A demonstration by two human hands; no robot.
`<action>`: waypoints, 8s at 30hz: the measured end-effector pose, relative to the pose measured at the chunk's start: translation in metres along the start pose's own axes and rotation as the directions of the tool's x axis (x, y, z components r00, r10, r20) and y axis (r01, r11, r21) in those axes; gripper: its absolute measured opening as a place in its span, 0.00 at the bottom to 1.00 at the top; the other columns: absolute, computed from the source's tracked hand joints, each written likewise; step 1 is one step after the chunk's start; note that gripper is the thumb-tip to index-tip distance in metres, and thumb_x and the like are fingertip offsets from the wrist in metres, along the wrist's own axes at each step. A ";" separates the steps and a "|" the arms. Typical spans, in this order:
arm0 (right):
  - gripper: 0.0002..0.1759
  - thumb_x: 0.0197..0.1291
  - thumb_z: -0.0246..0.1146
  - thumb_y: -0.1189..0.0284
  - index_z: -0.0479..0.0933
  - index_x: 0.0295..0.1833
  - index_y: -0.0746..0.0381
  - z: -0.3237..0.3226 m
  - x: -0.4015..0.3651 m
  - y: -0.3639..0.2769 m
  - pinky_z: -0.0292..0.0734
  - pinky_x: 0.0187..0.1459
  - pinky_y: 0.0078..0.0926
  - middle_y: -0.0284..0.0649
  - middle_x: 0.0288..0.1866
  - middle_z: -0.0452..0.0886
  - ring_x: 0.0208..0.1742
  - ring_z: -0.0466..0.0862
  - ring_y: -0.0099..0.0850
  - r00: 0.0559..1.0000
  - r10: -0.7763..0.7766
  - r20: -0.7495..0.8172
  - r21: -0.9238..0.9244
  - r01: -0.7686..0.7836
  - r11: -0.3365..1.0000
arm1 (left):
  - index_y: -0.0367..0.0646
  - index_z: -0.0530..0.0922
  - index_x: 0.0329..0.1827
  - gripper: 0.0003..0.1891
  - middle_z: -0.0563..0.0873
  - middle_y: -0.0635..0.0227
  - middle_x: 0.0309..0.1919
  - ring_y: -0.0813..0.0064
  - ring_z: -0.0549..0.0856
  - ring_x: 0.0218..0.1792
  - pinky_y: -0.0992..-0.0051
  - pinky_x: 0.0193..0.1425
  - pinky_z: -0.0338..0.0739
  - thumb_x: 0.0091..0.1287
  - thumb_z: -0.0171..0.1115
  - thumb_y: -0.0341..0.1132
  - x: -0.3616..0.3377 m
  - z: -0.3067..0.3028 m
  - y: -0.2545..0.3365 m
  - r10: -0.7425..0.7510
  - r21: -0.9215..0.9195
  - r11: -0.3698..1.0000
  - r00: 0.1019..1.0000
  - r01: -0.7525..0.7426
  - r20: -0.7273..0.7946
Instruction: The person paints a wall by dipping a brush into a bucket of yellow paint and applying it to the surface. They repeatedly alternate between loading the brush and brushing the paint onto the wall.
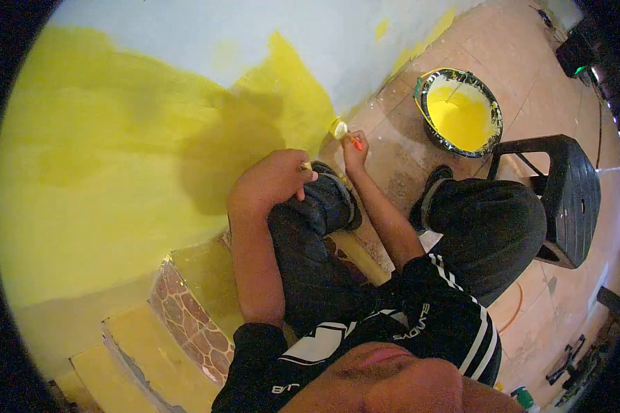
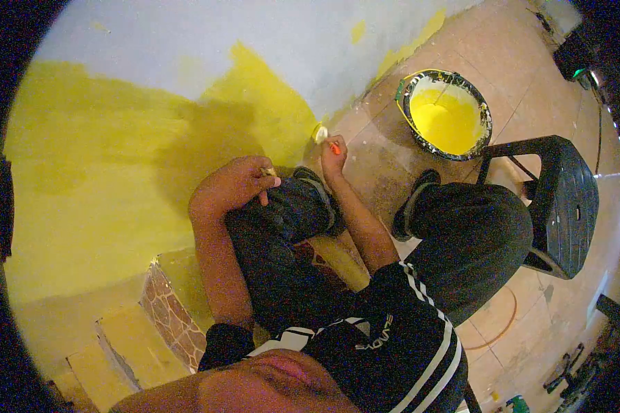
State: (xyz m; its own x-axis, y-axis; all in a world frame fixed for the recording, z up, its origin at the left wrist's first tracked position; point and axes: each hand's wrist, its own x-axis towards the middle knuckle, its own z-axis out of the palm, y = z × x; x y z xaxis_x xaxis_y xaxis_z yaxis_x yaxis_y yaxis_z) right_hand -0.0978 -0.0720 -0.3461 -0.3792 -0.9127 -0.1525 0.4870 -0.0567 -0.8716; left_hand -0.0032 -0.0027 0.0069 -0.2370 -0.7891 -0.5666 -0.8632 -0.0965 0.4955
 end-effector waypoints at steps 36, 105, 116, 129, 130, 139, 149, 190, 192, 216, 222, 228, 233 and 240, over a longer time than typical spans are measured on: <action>0.07 0.52 0.58 0.84 0.69 0.29 0.60 -0.011 -0.008 -0.013 0.66 0.38 0.17 0.30 0.28 0.71 0.33 0.69 0.19 0.979 0.001 0.205 -0.153 0.031 0.988 | 0.39 0.76 0.32 0.12 0.81 0.65 0.18 0.70 0.81 0.23 0.69 0.32 0.73 0.61 0.57 0.40 0.002 -0.001 -0.001 -0.043 0.028 0.999 0.998 0.042 0.037; 0.13 0.54 0.56 0.87 0.65 0.23 0.60 -0.033 -0.005 -0.023 0.74 0.52 0.29 0.51 0.56 0.74 0.54 0.76 0.36 0.781 0.216 0.586 0.133 -0.355 0.925 | 0.40 0.76 0.32 0.12 0.82 0.65 0.19 0.71 0.81 0.25 0.70 0.33 0.73 0.61 0.57 0.41 0.001 -0.003 0.002 -0.033 0.051 0.998 0.999 0.031 0.033; 0.13 0.58 0.50 0.87 0.61 0.30 0.57 -0.057 0.046 -0.041 0.70 0.50 0.19 0.48 0.64 0.67 0.47 0.73 0.29 0.974 0.203 0.102 0.421 -0.228 0.878 | 0.40 0.76 0.33 0.11 0.82 0.64 0.20 0.70 0.82 0.25 0.70 0.34 0.73 0.62 0.56 0.40 0.004 -0.002 -0.005 0.002 0.044 0.999 0.999 -0.004 0.044; 0.15 0.57 0.49 0.90 0.61 0.28 0.57 -0.046 0.048 -0.024 0.69 0.47 0.19 0.49 0.67 0.62 0.49 0.73 0.28 0.970 0.202 0.137 0.456 -0.242 0.856 | 0.40 0.76 0.33 0.12 0.83 0.64 0.20 0.70 0.81 0.25 0.69 0.33 0.73 0.62 0.57 0.41 0.001 -0.003 -0.001 -0.024 0.013 1.000 0.999 0.024 0.045; 0.15 0.57 0.49 0.90 0.61 0.28 0.57 -0.043 0.044 -0.021 0.69 0.47 0.19 0.49 0.67 0.62 0.49 0.73 0.28 0.970 0.198 0.144 0.458 -0.243 0.855 | 0.40 0.76 0.33 0.12 0.83 0.64 0.20 0.71 0.82 0.25 0.69 0.33 0.73 0.62 0.57 0.41 0.002 -0.002 -0.001 -0.033 0.039 0.999 0.999 0.032 0.041; 0.13 0.57 0.56 0.84 0.63 0.26 0.56 -0.043 0.001 -0.016 0.70 0.36 0.16 0.47 0.59 0.73 0.42 0.75 0.26 0.926 0.243 0.290 0.360 -0.341 0.868 | 0.37 0.76 0.33 0.12 0.83 0.63 0.21 0.68 0.83 0.25 0.67 0.35 0.74 0.61 0.58 0.39 0.003 0.000 -0.005 -0.020 0.003 1.000 1.000 0.020 0.010; 0.09 0.59 0.52 0.85 0.62 0.31 0.61 -0.064 0.018 -0.035 0.72 0.56 0.28 0.50 0.62 0.67 0.58 0.72 0.36 0.904 0.360 0.229 0.377 -0.424 0.823 | 0.38 0.76 0.30 0.12 0.81 0.60 0.20 0.65 0.82 0.23 0.65 0.34 0.75 0.59 0.59 0.40 0.012 0.009 -0.013 -0.002 0.109 0.994 1.000 0.005 -0.027; 0.13 0.64 0.51 0.66 0.68 0.47 0.64 -0.028 0.034 -0.024 0.69 0.58 0.35 0.43 0.47 0.73 0.51 0.73 0.36 0.913 0.364 0.183 0.445 -0.407 0.798 | 0.36 0.77 0.31 0.09 0.81 0.57 0.21 0.66 0.83 0.22 0.65 0.30 0.75 0.58 0.56 0.35 0.004 0.010 -0.014 0.122 0.077 0.991 0.986 -0.113 -0.115; 0.13 0.64 0.50 0.66 0.68 0.46 0.64 -0.023 0.033 -0.028 0.70 0.58 0.35 0.43 0.46 0.73 0.49 0.74 0.36 0.915 0.364 0.174 0.427 -0.403 0.809 | 0.36 0.77 0.31 0.09 0.82 0.57 0.21 0.66 0.83 0.21 0.65 0.30 0.75 0.58 0.56 0.35 0.004 0.010 -0.015 0.125 0.075 0.990 0.987 -0.118 -0.104; 0.14 0.63 0.51 0.64 0.70 0.32 0.64 0.040 0.031 -0.177 0.77 0.51 0.47 0.51 0.39 0.79 0.44 0.80 0.47 0.972 0.139 0.190 0.376 -0.203 0.904 | 0.36 0.81 0.33 0.09 0.84 0.55 0.28 0.59 0.84 0.32 0.63 0.37 0.77 0.52 0.57 0.31 0.009 0.010 -0.015 0.083 0.134 0.988 0.994 -0.073 -0.076; 0.12 0.61 0.52 0.66 0.72 0.33 0.64 0.048 0.033 -0.235 0.69 0.59 0.51 0.58 0.46 0.76 0.54 0.75 0.52 0.954 0.074 0.290 0.663 -0.256 0.704 | 0.36 0.79 0.31 0.07 0.83 0.54 0.28 0.58 0.84 0.35 0.62 0.39 0.76 0.52 0.56 0.30 0.007 0.013 -0.018 0.080 0.124 0.990 0.991 -0.066 -0.109; 0.12 0.63 0.50 0.68 0.73 0.34 0.65 0.045 0.038 -0.250 0.64 0.63 0.48 0.61 0.55 0.71 0.62 0.69 0.50 0.931 -0.009 0.364 0.742 -0.285 0.607 | 0.37 0.78 0.32 0.08 0.83 0.55 0.27 0.57 0.84 0.35 0.62 0.40 0.76 0.52 0.56 0.30 0.013 0.017 -0.024 0.120 0.129 0.986 0.982 -0.101 -0.146; 0.12 0.63 0.52 0.67 0.74 0.36 0.66 0.049 0.031 -0.234 0.63 0.64 0.48 0.58 0.54 0.72 0.60 0.70 0.49 0.891 -0.049 0.452 0.718 -0.330 0.613 | 0.38 0.78 0.31 0.06 0.83 0.60 0.22 0.66 0.84 0.27 0.65 0.35 0.76 0.55 0.56 0.30 0.011 0.012 -0.020 0.093 0.140 0.987 0.993 -0.081 -0.079; 0.12 0.61 0.57 0.67 0.74 0.38 0.68 0.064 0.016 -0.222 0.60 0.66 0.49 0.57 0.53 0.72 0.60 0.69 0.50 0.842 -0.088 0.532 0.686 -0.368 0.628 | 0.36 0.78 0.31 0.07 0.83 0.60 0.21 0.66 0.84 0.26 0.65 0.34 0.76 0.55 0.59 0.32 0.014 0.011 -0.022 0.084 0.143 0.987 0.996 -0.077 -0.044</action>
State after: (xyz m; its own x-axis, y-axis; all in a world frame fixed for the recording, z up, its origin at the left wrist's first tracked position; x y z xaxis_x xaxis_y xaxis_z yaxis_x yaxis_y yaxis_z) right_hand -0.1619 -0.1002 -0.1249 0.0566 -0.9788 0.1968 0.9850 0.0226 -0.1712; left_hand 0.0072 -0.0045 -0.0191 -0.2887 -0.8203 -0.4938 -0.8975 0.0522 0.4379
